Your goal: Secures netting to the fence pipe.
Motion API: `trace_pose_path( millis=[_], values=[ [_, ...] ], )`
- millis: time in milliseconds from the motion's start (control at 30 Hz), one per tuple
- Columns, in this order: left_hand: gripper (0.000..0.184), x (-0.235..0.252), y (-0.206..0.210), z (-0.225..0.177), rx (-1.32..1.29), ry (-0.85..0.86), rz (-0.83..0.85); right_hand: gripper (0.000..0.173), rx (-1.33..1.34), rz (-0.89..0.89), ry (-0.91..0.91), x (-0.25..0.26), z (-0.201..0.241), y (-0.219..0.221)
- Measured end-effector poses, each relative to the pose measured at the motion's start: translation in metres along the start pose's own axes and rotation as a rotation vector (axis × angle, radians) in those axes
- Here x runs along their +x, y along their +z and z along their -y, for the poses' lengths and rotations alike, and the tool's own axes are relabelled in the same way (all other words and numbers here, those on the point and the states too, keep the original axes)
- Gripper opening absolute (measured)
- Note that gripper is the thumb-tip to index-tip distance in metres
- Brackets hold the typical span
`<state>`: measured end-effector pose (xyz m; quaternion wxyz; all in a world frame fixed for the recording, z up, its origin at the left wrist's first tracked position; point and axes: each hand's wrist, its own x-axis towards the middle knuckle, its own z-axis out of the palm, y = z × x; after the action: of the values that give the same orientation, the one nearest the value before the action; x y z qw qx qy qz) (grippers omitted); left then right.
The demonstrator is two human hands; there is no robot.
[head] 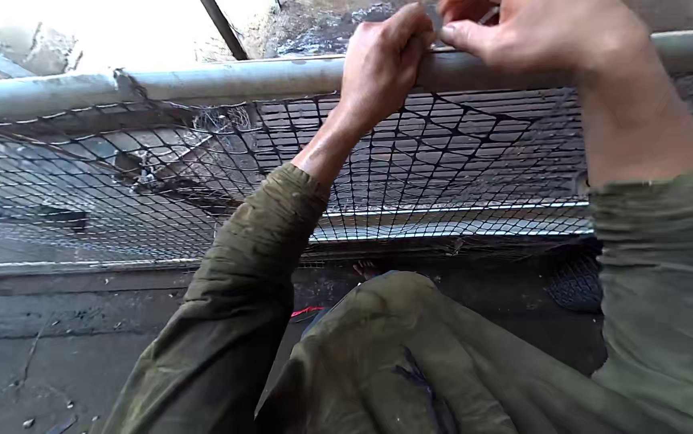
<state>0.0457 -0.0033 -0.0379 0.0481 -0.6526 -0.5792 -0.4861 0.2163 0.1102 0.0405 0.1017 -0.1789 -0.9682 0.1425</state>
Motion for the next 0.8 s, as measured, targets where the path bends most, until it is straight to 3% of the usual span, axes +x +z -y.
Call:
trace_pose_path(
  millis=[200, 333, 567, 667, 800],
  values=[
    [0.018, 0.001, 0.009, -0.006, 0.044, -0.071, 0.009, 0.047, -0.277, 0.016, 0.060, -0.082, 0.030, 0.043],
    [0.013, -0.004, 0.016, -0.013, 0.138, -0.035, -0.091, 0.040, -0.231, -0.152, 0.035, -0.082, 0.000, 0.068],
    [0.013, -0.018, 0.027, -0.020, 0.168, 0.131, -0.213, 0.044, -0.166, -0.284, -0.079, -0.065, 0.006, 0.037],
    [0.014, -0.019, 0.027, -0.021, 0.172, 0.162, -0.197, 0.046, -0.172, -0.178, -0.082, -0.054, 0.000, 0.021],
    [0.016, -0.018, 0.028, -0.022, 0.249, 0.199, -0.187, 0.051, -0.251, -0.068, -0.019, -0.066, 0.013, 0.034]
  ],
)
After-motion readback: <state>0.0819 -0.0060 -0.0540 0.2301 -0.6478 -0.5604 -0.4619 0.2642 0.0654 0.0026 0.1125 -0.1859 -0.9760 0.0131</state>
